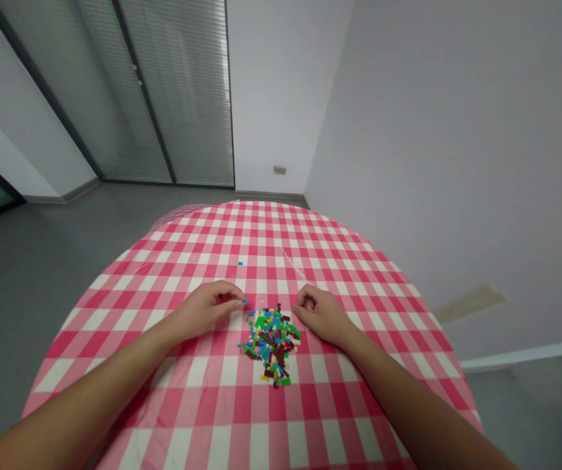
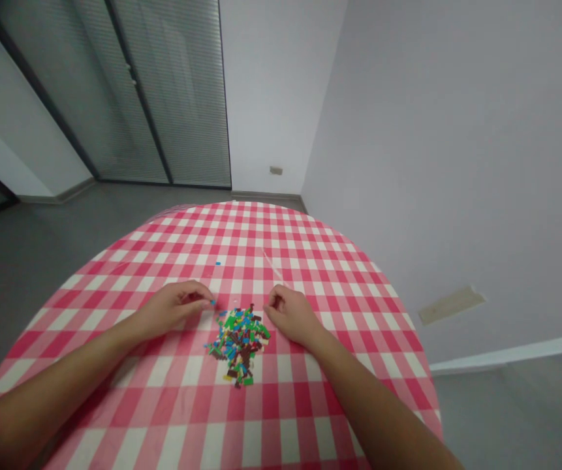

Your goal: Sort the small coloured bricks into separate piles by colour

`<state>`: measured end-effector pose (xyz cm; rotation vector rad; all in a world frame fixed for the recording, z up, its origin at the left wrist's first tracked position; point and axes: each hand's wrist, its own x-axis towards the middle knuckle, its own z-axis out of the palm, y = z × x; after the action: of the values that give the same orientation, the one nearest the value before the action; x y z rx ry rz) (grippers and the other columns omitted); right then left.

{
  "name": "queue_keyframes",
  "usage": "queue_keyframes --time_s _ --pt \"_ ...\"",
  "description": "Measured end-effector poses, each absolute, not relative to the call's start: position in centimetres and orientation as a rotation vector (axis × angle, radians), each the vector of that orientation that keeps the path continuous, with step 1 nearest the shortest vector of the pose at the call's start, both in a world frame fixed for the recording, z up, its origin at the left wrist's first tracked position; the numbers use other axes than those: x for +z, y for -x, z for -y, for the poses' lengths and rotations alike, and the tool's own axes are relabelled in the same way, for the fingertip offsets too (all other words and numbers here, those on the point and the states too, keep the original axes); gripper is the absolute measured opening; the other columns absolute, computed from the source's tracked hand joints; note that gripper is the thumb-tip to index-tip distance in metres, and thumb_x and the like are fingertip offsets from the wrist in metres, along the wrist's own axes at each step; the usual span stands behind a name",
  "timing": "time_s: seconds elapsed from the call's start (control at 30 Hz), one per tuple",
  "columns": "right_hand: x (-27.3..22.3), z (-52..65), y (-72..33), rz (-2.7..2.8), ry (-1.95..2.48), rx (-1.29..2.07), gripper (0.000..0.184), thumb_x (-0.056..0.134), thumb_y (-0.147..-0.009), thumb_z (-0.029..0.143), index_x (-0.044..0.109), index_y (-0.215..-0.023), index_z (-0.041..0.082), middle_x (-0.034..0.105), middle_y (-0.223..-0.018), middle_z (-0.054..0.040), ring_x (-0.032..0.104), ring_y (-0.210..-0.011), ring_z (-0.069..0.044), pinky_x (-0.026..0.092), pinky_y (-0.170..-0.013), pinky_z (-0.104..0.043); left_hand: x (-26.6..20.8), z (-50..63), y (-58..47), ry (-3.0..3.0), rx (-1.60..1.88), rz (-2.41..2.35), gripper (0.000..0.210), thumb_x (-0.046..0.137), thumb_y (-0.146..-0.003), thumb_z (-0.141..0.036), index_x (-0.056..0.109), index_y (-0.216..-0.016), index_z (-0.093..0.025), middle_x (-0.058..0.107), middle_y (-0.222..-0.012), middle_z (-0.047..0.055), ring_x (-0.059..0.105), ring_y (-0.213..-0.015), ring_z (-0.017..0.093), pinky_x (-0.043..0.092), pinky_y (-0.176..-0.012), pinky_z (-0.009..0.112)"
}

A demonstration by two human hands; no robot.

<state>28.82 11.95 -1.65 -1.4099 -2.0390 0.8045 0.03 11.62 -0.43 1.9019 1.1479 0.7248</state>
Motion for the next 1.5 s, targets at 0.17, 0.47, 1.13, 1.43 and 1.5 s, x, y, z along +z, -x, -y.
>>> queue_keyframes --time_s 0.17,0.47,1.13,1.43,1.5 --pt "-1.6 -12.0 -28.7 2.040 1.429 0.788 0.008 0.059 -0.077 0.019 0.053 -0.071 0.020 0.049 -0.057 0.0042 0.044 -0.053 -0.012 0.032 -0.052 -0.023 -1.7 -13.3 0.6 -2.015 0.890 -1.414 0.018 0.060 -0.085 -0.034 0.072 -0.088 -0.022 0.072 -0.092 0.007 0.065 -0.085 0.023 0.051 -0.078 0.037" --pt "-1.3 -11.9 -28.7 2.038 1.426 0.765 0.009 0.059 -0.077 0.021 0.053 -0.071 0.020 0.049 -0.055 0.0045 0.043 -0.052 -0.012 0.031 -0.051 -0.023 -2.9 -14.6 0.0 -2.408 0.855 -1.625 0.016 0.056 -0.089 -0.023 0.071 -0.090 -0.022 0.072 -0.081 0.005 0.062 -0.082 0.024 0.048 -0.077 0.040" --pt "-1.7 -12.0 -28.9 2.052 1.410 0.767 0.008 0.059 -0.078 0.021 0.054 -0.072 0.020 0.050 -0.056 0.0039 0.044 -0.053 -0.012 0.033 -0.052 -0.023 -2.5 -12.0 -1.0 -2.640 0.636 -1.506 0.023 0.050 -0.094 -0.027 0.072 -0.098 -0.022 0.071 -0.101 0.008 0.059 -0.095 0.026 0.043 -0.087 0.043" --pt "-1.7 -12.0 -28.9 2.033 1.423 0.796 0.009 0.059 -0.078 0.021 0.053 -0.072 0.020 0.048 -0.055 0.0049 0.042 -0.051 -0.012 0.032 -0.051 -0.023 -2.6 -12.8 -1.1 -2.615 0.573 -1.613 0.021 0.054 -0.092 -0.034 0.067 -0.104 -0.023 0.065 -0.115 0.008 0.055 -0.108 0.030 0.039 -0.094 0.049" --pt "-1.8 -12.0 -28.9 2.035 1.419 0.803 0.009 0.059 -0.078 0.022 0.053 -0.072 0.020 0.048 -0.055 0.0050 0.043 -0.051 -0.012 0.032 -0.051 -0.023 -2.8 -13.0 -1.0 -2.597 0.571 -1.612 0.022 0.054 -0.092 -0.035 0.065 -0.107 -0.024 0.065 -0.120 0.008 0.053 -0.112 0.031 0.038 -0.097 0.051"
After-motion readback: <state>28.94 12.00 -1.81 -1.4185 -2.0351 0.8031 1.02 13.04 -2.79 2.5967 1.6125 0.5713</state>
